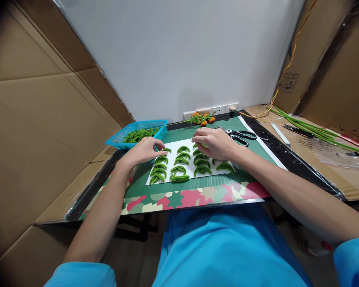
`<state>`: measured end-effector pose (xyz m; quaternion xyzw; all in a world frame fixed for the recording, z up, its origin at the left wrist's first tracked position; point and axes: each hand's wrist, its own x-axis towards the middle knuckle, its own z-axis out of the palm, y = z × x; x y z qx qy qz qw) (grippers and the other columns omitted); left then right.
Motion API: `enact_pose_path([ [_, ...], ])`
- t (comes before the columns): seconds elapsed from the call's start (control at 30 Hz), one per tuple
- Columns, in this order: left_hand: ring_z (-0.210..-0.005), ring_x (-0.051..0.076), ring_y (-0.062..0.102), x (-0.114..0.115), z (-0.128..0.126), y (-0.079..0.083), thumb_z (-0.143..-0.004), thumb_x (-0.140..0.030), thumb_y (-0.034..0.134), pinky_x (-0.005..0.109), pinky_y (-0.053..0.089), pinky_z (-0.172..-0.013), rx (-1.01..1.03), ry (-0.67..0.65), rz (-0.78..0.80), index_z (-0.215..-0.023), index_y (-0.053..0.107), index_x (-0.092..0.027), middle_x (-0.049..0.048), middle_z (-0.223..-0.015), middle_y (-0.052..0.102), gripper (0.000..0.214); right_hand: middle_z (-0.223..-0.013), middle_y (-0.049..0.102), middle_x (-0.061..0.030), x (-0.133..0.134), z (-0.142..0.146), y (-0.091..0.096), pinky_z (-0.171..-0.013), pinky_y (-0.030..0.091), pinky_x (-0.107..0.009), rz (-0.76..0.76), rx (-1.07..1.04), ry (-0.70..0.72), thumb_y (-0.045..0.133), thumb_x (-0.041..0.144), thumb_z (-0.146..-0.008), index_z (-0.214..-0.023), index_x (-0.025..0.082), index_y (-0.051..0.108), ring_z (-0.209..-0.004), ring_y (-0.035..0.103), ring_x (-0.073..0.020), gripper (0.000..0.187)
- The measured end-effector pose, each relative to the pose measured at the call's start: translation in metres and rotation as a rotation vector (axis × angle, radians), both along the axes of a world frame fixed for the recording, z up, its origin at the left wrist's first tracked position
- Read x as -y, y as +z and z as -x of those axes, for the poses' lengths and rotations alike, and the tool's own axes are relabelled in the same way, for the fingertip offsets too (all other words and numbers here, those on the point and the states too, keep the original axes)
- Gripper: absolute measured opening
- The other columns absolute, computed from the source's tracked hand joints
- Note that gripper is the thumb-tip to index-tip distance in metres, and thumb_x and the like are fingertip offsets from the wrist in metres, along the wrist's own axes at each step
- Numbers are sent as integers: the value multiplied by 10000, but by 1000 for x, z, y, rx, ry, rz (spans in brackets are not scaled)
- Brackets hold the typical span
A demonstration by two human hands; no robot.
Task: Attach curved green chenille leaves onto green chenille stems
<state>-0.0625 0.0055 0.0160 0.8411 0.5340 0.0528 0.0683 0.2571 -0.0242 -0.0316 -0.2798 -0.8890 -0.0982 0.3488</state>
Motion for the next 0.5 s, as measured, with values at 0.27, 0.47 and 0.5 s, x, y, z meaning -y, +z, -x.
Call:
enact_pose_path([
  [0.27,-756,196,664,-8,5,-6,-865,-376,721,315,459,-695,-4,-11,-19,-942,823,-178,98,-915,795,235,-1077,766,-77,0,1,-1,-631,399,-297,-25,8,3,540,156,-1002,-1011,207,746,-885,677,-191,213],
  [0.47,-794,192,664,-8,4,-8,-875,-357,721,300,437,-697,-8,3,-56,-948,833,-211,63,-959,811,198,-1067,764,-72,0,0,-1,-623,389,-294,-19,9,6,534,153,-1003,-1008,206,737,-883,671,-187,210],
  [0.5,-794,193,666,-7,4,-8,-877,-351,722,302,437,-698,-5,2,-59,-943,835,-217,58,-961,812,188,-1067,764,-72,0,0,-1,-621,387,-294,-16,10,7,534,153,-1003,-1010,206,736,-885,671,-188,208],
])
